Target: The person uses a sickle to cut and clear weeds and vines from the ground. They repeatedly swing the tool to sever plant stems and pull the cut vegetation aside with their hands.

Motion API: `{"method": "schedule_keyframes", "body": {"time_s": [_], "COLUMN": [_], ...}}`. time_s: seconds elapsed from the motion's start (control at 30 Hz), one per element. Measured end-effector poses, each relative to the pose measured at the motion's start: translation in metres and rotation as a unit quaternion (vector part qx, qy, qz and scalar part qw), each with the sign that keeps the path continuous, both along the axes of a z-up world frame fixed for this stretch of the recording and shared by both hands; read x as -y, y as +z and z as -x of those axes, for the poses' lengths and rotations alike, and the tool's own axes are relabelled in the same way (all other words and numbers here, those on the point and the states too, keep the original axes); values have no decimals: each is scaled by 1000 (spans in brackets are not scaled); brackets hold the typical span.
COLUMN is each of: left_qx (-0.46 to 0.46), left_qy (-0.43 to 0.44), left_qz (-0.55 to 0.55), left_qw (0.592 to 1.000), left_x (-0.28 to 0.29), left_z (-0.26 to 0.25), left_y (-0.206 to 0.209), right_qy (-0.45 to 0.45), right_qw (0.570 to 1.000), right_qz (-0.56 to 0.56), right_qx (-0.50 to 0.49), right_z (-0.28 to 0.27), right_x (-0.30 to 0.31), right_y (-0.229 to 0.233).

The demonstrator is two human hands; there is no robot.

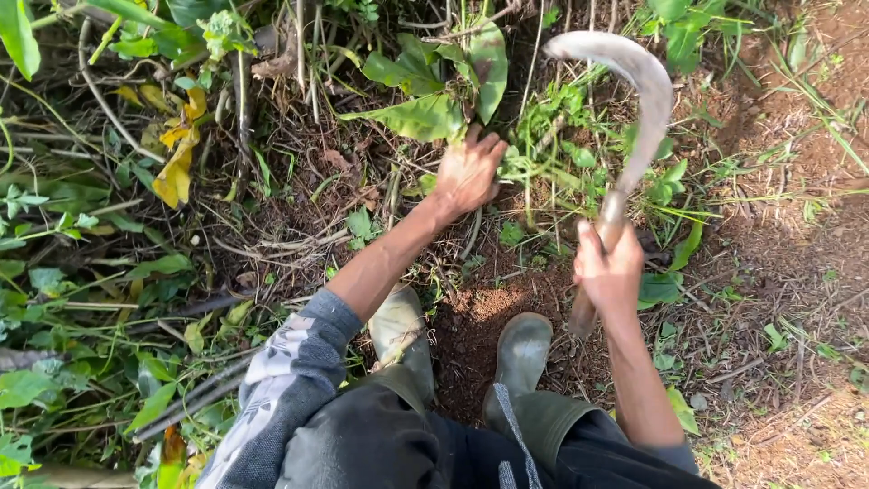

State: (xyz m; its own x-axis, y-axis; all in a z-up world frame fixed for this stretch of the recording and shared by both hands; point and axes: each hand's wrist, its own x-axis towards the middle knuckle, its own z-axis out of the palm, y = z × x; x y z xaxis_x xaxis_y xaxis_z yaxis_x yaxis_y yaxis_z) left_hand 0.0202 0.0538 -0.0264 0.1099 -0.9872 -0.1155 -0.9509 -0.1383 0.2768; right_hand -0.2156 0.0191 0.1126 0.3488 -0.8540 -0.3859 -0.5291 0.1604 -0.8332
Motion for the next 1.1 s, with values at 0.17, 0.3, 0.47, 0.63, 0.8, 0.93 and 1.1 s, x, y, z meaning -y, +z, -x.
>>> {"method": "schedule_keyframes", "body": {"time_s": [0.17,0.3,0.47,0.63,0.8,0.93,1.1], "left_qx": [-20,-93,-119,-35,198,69,27], "left_qy": [-27,28,200,192,236,280,177], "left_qz": [102,205,100,66,28,-108,-55], "left_qw": [994,974,967,979,951,951,982], "left_x": [-11,-20,-34,-2,34,29,3], "left_z": [-5,-17,-44,-33,-58,-57,-9], "left_y": [-55,-47,37,12,-28,-47,-29], "right_qy": [184,201,155,74,198,237,248], "right_qw": [964,960,972,988,952,946,948], "right_qz": [179,152,60,17,209,189,187], "right_qx": [-64,-124,-166,-138,-103,-115,-66], "right_z": [-32,-32,20,20,-20,-55,-57], "right_x": [37,10,-65,-24,31,38,30], "right_y": [-58,-61,-42,-22,-17,-19,-35]}}
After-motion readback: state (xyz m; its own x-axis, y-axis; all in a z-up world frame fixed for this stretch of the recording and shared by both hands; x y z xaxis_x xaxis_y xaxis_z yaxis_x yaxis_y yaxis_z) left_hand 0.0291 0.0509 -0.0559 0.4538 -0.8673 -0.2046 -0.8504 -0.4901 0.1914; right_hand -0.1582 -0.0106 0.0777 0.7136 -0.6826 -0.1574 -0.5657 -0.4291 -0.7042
